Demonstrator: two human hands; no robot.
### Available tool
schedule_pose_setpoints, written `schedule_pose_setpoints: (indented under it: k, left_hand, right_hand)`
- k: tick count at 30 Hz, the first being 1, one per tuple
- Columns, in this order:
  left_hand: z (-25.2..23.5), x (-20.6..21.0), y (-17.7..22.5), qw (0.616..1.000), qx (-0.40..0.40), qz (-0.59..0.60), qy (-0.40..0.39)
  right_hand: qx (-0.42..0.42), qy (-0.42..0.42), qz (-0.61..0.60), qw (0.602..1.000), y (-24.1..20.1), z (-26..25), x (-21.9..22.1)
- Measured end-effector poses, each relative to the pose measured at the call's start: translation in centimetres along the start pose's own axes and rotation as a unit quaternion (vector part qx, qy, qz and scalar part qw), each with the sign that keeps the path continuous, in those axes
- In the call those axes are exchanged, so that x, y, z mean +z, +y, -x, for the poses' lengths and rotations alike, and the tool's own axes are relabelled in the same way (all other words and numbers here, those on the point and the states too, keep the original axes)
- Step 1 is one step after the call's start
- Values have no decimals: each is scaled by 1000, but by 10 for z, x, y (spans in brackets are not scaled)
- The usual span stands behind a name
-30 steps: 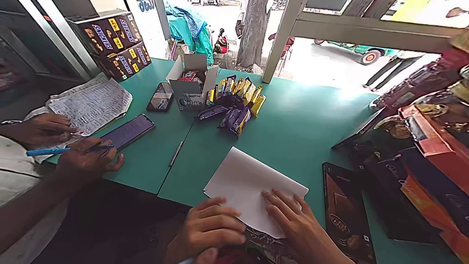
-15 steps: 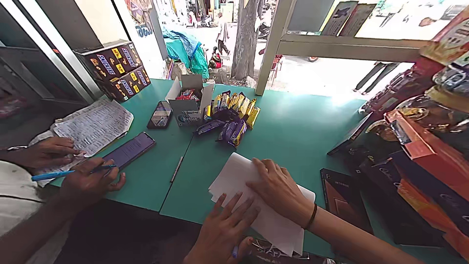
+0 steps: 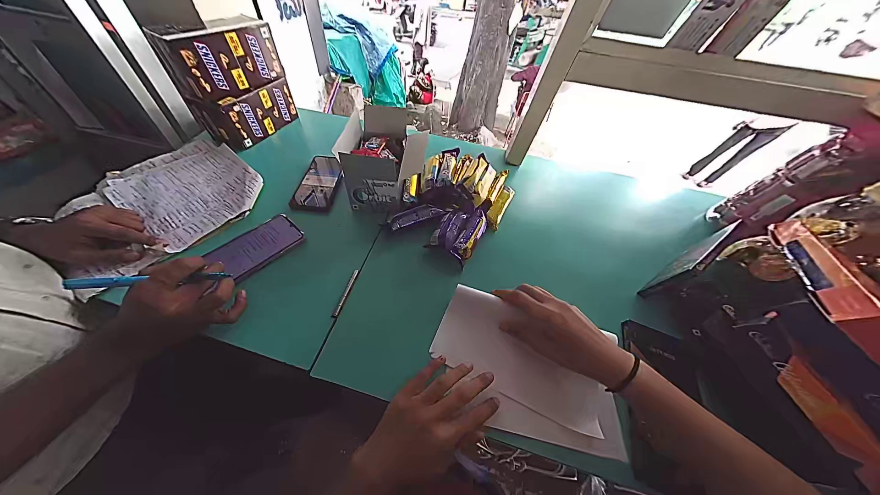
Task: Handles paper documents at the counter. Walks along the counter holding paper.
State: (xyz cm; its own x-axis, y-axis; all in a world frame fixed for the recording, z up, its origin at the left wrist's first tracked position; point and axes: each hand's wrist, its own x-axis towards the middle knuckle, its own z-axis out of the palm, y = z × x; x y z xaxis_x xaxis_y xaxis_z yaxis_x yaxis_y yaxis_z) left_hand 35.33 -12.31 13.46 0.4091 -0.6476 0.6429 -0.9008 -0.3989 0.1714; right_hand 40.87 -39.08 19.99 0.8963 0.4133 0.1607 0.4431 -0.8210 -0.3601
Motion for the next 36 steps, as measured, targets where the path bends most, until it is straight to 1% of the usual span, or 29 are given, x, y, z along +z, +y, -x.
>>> schedule_pose_setpoints:
  k: [2,4,6,8,10,12,14,16,21,22,24,25,27,28,30,32,34,36]
  left_hand:
    - [2,-3,-6,997,25,69,28]
    - [5,-4,-10,991,42,117,43]
    - [8,-3,-13,993,34,100,49]
    - [10,-3,-11,996,19,78,41]
    - [10,-4,-9,997,6,65,39]
    - [10,-2,-8,997,-4,55,49]
    - [9,0,-8,998,-4,35,60]
    - [9,3,-7,998,2,17,64]
    - [7,7,-6,998,-2,-11,64]
    - [7,8,-5,997,-3,-16,69]
    - [5,9,-6,997,-11,-20,77]
    - [5,9,-5,997,-19,-20,74]
    - [3,9,-2,997,-38,-31,64]
    - [2,9,-2,996,-43,-42,64]
    - [2,8,-3,995,-47,-59,58]
    - [3,9,-3,995,-46,-68,51]
    - [4,7,-4,996,-43,-64,46]
    - [4,7,-5,996,-40,-67,48]
  right_hand:
    - [30,20,-67,997,10,0,-7]
    - [60,30,-103,992,13,1,-11]
    - [94,29,-98,990,10,3,-10]
    - [121,32,-60,990,0,9,-3]
    - [114,55,-9,992,-12,16,7]
    - [85,96,34,991,-19,21,17]
    - [73,124,45,989,-21,24,24]
    - [70,130,40,988,-19,25,27]
    - [75,98,66,990,-19,25,19]
    - [71,89,80,990,-21,22,16]
    - [35,69,104,992,-31,11,14]
    - [24,32,96,995,-38,6,15]
    - [52,-90,35,994,-50,-5,21]
    - [58,-115,20,992,-50,-9,28]
    - [53,-108,23,992,-47,-12,36]
    - [66,-122,25,990,-42,-4,31]
    - [87,-123,25,988,-37,15,24]
    - [109,-96,49,988,-31,42,20]
